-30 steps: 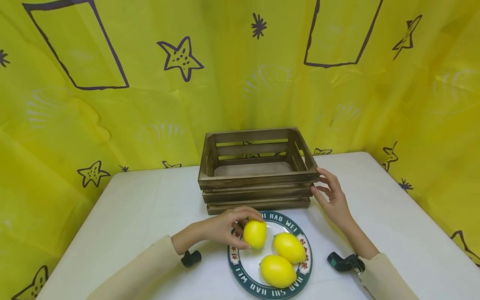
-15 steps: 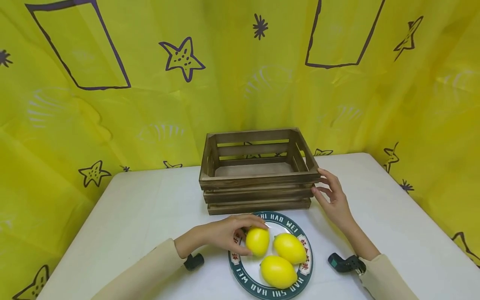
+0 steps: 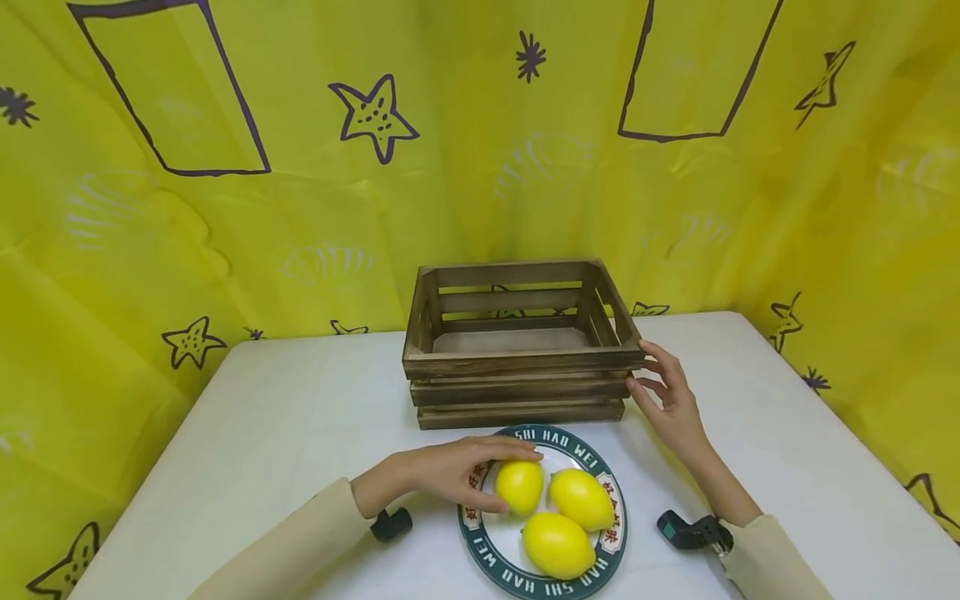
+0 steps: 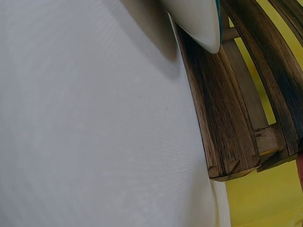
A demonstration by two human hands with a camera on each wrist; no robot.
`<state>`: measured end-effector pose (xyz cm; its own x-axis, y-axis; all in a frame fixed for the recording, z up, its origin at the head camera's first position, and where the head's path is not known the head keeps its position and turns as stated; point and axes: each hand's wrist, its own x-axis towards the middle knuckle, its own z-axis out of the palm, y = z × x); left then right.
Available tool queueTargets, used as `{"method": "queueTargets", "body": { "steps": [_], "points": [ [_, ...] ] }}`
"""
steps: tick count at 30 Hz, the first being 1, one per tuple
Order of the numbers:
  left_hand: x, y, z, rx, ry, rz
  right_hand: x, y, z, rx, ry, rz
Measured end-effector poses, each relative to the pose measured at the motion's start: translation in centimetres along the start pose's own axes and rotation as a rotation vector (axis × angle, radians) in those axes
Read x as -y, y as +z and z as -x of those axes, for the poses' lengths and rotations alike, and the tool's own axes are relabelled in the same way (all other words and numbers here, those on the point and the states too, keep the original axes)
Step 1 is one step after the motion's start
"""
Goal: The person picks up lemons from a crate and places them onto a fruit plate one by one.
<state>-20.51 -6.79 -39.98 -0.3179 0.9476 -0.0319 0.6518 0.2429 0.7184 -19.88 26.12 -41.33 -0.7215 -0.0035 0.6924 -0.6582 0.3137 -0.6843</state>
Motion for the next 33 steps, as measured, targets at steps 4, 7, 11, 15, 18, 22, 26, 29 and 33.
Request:
{"method": "queueTargets", "body": {
  "steps": [4, 7, 11, 15, 18, 22, 26, 29, 33],
  "points": [
    [0.1, 0.0, 0.0, -0.008, -0.011, 0.005, -0.1, 0.0, 0.0, 0.003, 0.006, 0.015],
    [0.1, 0.1, 0.1, -0.019, -0.027, 0.011, -0.2, 0.1, -0.1, 0.009, 0.004, 0.012],
    [0.2, 0.1, 0.3, -0.023, -0.053, 0.018, -0.5, 0.3, -0.4, 0.015, 0.004, 0.002],
    [0.2, 0.1, 0.4, -0.049, -0.086, 0.052, -0.6, 0.5, -0.7, 0.02, 0.012, 0.003],
    [0.1, 0.1, 0.7, -0.087, -0.115, 0.149, -0.7, 0.6, -0.7, 0.022, 0.027, 0.019],
    [-0.1, -0.1, 1.4, -0.177, -0.126, 0.23, 0.5, 0.5, -0.5, 0.028, 0.056, 0.032],
    [-0.6, -0.9, 2.5, -0.273, -0.111, 0.176, 0.8, -0.9, 0.0, 0.07, 0.113, 0.033],
    [-1.2, -1.7, 3.9, -0.364, -0.089, 0.098, 0.9, -2.3, 0.4, 0.162, 0.19, 0.035],
    [-2.2, -3.0, 6.2, -0.554, -0.039, -0.053, 2.2, -4.0, 0.6, 0.347, 0.319, 0.034]
  ]
}}
